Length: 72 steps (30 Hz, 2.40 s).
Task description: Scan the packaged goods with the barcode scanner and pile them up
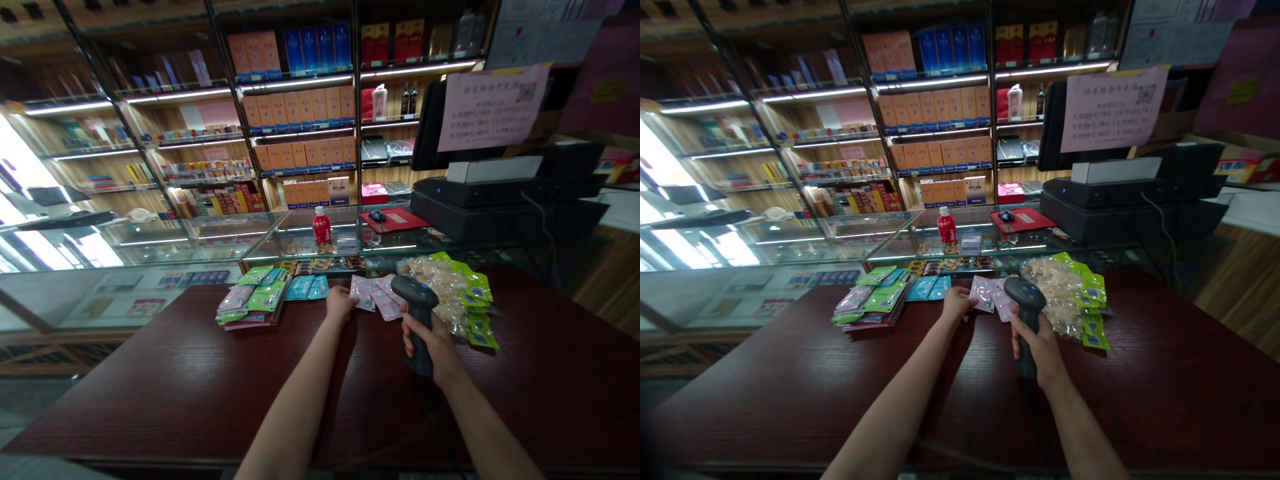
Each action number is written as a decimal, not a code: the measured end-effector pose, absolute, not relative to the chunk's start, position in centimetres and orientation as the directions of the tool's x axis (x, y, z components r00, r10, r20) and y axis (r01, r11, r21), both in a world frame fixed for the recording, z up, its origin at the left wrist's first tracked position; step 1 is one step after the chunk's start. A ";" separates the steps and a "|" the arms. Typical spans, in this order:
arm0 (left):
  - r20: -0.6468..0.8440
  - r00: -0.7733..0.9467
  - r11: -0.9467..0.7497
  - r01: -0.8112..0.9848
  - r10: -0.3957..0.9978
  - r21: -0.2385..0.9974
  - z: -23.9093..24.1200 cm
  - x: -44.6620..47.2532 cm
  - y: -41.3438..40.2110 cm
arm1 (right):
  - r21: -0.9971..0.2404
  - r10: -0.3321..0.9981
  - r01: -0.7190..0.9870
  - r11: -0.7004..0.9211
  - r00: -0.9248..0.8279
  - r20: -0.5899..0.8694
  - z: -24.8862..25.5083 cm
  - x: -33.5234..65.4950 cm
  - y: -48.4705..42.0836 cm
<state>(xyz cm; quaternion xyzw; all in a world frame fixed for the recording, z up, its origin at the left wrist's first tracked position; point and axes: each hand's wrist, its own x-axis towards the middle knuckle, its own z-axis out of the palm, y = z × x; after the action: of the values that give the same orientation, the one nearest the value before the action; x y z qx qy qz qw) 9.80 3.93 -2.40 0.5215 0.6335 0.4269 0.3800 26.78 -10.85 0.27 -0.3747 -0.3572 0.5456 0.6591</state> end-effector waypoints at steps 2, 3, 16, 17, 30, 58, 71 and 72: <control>-0.051 -0.120 0.066 0.126 0.991 0.990 -2.8 8.6 3.4 | -0.890 0.986 -0.438 0.130 0.151 0.070 0.3 26.7 -11.0; -0.029 -0.112 0.032 0.024 0.993 0.999 -3.0 8.1 3.0 | -0.894 0.987 -0.429 0.129 0.146 0.072 0.3 26.7 -11.1; 0.125 -0.325 -0.237 -0.336 0.938 0.912 -4.5 7.5 1.2 | -0.988 0.997 -0.152 -0.025 -0.076 -0.013 0.0 25.3 -12.0; 0.125 -0.327 -0.237 -0.331 0.937 0.913 -4.5 7.5 1.2 | -0.990 0.998 -0.135 -0.028 -0.067 -0.019 0.0 25.3 -12.0; 0.142 -0.348 -0.240 -0.256 0.927 0.936 -4.9 7.6 1.3 | -0.988 1.000 -0.156 -0.012 -0.005 -0.011 0.1 25.6 -11.9; 0.347 -0.531 -0.017 0.530 0.773 0.848 -2.7 2.2 2.2 | -0.954 0.994 -0.298 0.033 0.106 0.001 0.4 26.0 -11.7; 0.270 0.218 -0.282 0.932 0.938 0.227 -2.6 4.8 0.1 | -0.954 0.994 -0.297 0.035 0.110 0.003 0.4 26.0 -11.7; 0.264 0.219 -0.283 0.930 0.939 0.233 -2.7 4.7 0.2 | -0.955 0.994 -0.296 0.038 0.111 0.005 0.3 26.1 -11.6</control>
<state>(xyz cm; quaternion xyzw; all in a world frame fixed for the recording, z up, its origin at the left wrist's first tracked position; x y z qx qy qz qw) 4.72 0.23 -2.73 0.7808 0.5986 0.1786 0.0121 26.05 -11.62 0.29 -0.4402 -0.3965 0.5360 0.6014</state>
